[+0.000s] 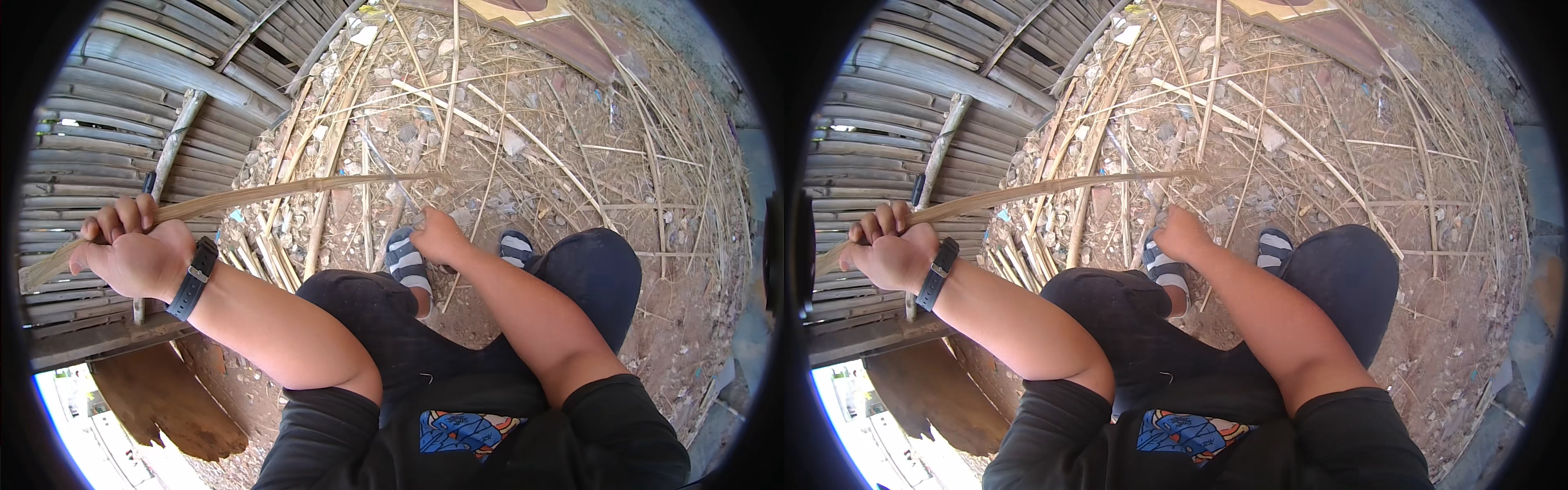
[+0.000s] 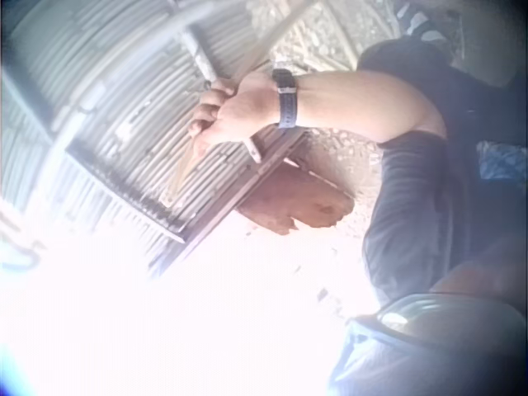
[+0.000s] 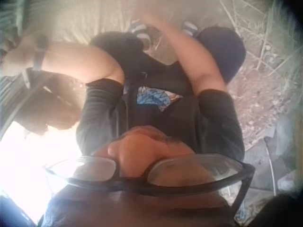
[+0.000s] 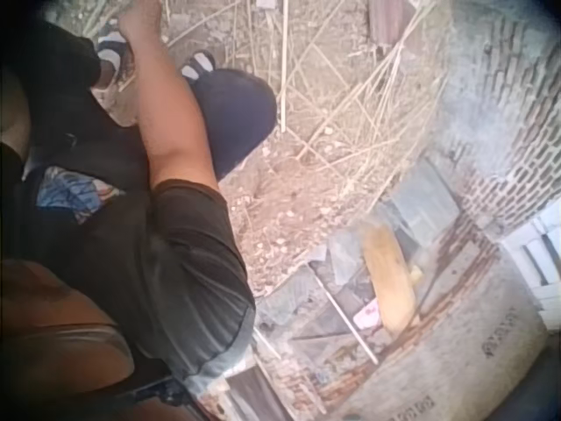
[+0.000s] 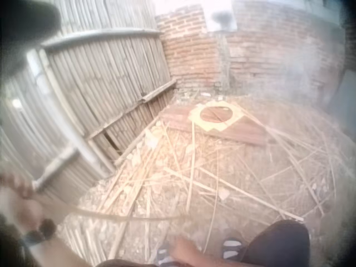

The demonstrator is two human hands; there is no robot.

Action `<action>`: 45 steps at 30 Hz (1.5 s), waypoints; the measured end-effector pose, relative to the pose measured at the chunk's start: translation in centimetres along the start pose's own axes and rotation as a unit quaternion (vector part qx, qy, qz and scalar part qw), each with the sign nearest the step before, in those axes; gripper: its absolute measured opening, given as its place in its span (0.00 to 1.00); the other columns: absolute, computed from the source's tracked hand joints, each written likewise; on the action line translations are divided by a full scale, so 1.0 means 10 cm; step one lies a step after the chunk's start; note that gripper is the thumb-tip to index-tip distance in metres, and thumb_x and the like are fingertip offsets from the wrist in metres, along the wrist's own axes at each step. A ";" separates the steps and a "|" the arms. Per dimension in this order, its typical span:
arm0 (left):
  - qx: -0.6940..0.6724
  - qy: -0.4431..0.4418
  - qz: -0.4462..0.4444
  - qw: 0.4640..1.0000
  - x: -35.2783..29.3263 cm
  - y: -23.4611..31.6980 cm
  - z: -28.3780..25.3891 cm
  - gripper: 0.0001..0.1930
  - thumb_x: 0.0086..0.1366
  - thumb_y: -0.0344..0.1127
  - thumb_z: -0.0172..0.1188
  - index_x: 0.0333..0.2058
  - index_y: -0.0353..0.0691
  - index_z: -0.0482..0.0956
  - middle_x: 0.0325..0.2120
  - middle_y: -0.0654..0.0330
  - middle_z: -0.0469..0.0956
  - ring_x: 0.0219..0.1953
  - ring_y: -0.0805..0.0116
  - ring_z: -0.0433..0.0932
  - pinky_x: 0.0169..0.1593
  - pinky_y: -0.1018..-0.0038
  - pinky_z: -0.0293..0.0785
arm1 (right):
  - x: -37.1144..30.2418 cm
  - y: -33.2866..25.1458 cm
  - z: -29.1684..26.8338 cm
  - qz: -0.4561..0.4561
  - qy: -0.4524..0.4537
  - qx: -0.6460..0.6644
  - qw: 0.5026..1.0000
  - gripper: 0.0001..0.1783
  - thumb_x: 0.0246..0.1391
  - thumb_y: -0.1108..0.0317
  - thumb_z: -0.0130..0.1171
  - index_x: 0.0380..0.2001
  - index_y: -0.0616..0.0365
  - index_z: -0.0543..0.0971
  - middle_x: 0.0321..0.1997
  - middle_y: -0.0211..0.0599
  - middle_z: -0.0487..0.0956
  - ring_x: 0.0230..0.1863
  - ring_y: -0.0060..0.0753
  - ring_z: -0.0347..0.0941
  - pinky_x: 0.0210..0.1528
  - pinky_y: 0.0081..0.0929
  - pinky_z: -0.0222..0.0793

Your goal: The person splits long bamboo sticks into thin strips using a machete. They hold the bamboo with one hand and repeatedly strike it with the machete to separate the strips, then gather and reposition the pieces on the ground.

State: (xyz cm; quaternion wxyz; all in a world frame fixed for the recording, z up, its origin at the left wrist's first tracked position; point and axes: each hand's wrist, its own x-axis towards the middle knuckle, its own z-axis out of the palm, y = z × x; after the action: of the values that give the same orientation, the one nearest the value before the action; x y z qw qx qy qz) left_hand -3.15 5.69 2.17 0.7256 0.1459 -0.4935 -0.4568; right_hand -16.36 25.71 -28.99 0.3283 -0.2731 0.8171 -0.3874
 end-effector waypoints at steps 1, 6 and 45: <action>0.001 0.013 -0.006 1.000 0.01 0.00 -0.03 0.25 0.77 0.62 0.40 0.31 0.49 0.68 0.18 0.71 0.57 0.18 0.75 0.50 0.24 0.76 0.50 | 0.10 0.18 -0.01 0.040 -0.009 -0.027 0.999 0.24 0.50 0.65 0.63 0.49 0.68 0.76 0.42 0.63 0.82 0.46 0.61 0.80 0.50 0.45 0.76; 0.023 0.029 0.019 0.999 0.03 0.00 -0.07 0.25 0.78 0.62 0.39 0.32 0.49 0.68 0.18 0.70 0.57 0.18 0.75 0.50 0.23 0.76 0.50 | -0.15 -0.46 -0.08 -0.033 -0.028 0.002 0.999 0.23 0.50 0.65 0.64 0.48 0.66 0.76 0.39 0.61 0.82 0.43 0.61 0.81 0.47 0.48 0.76; 0.092 0.184 -0.020 0.978 0.18 -0.27 -0.31 0.25 0.79 0.58 0.33 0.32 0.43 0.64 0.19 0.67 0.55 0.19 0.71 0.49 0.22 0.74 0.51 | 0.08 0.41 0.14 0.361 -0.016 0.559 0.746 0.09 0.63 0.61 0.60 0.32 0.52 0.74 0.22 0.25 0.69 0.19 0.21 0.63 0.21 0.25 0.64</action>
State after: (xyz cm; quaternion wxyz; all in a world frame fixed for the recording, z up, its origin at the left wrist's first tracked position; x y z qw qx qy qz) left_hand -1.74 2.04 -0.09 0.7778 0.3038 -0.3887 -0.3894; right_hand -16.57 26.81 -33.30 0.5504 0.2688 0.4866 -0.6229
